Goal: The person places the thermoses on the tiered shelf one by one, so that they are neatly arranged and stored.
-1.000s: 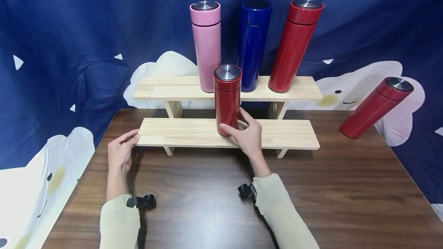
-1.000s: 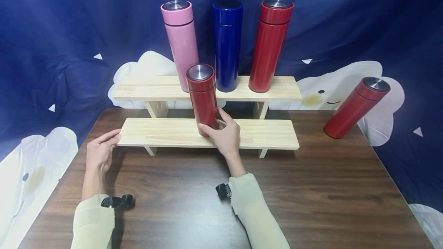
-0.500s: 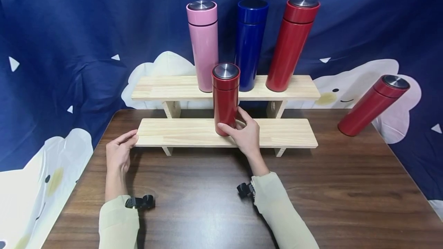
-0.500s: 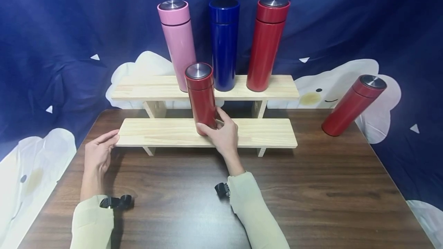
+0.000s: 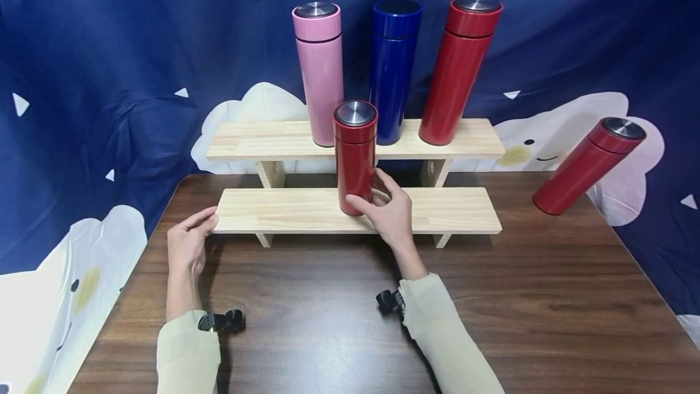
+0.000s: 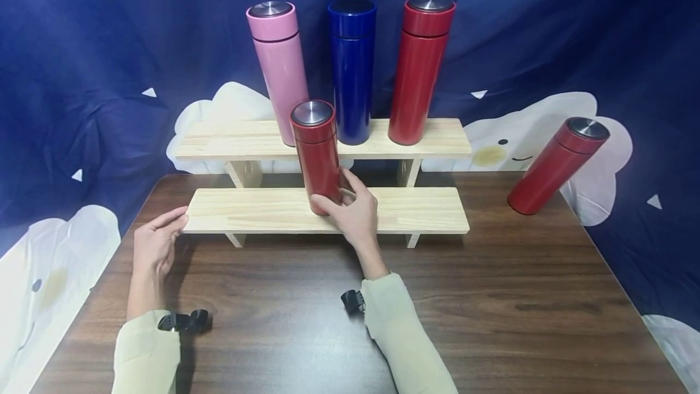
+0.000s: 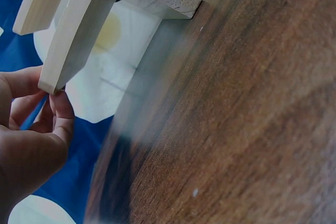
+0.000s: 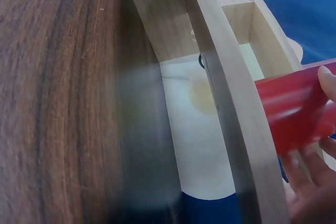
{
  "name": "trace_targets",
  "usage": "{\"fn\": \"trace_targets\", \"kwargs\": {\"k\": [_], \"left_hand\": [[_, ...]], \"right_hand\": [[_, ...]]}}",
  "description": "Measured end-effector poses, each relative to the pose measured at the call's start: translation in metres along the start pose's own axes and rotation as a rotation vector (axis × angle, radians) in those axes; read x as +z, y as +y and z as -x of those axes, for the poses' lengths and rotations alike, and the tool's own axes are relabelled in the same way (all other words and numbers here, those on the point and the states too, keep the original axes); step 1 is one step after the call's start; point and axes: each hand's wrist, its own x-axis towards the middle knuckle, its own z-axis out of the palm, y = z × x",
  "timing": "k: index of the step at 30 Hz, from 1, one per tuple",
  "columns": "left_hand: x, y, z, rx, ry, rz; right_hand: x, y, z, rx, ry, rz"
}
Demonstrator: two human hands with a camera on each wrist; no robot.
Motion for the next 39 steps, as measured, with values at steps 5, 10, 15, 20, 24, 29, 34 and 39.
{"fn": "trace_targets", "kwargs": {"k": [5, 10, 15, 20, 24, 29, 34, 39], "left_hand": [[0.0, 0.0, 0.001, 0.0, 0.0, 0.0], [0.0, 0.0, 0.002, 0.003, 0.0, -0.01], [-0.001, -0.001, 0.001, 0.006, -0.002, 0.004], [0.0, -0.001, 0.001, 0.007, -0.001, 0.002], [0.0, 0.0, 0.001, 0.012, -0.013, -0.005], [0.001, 0.0, 0.002, 0.029, -0.013, 0.014], [0.002, -0.001, 0.003, 0.021, -0.014, 0.015], [0.0, -0.001, 0.003, 0.009, -0.006, 0.029]], "right_hand": [[-0.006, -0.007, 0.0, -0.001, -0.003, -0.012], [-0.013, -0.026, 0.005, 0.013, -0.002, 0.026], [-0.025, -0.03, 0.004, -0.007, 0.026, 0.044], [-0.045, -0.018, -0.002, -0.046, 0.081, 0.058], [-0.061, -0.019, -0.003, -0.057, 0.132, 0.084], [-0.083, -0.023, -0.003, -0.035, 0.204, 0.097], [-0.109, -0.025, -0.006, -0.036, 0.289, 0.1], [-0.138, -0.024, -0.004, -0.043, 0.404, 0.017]]}}
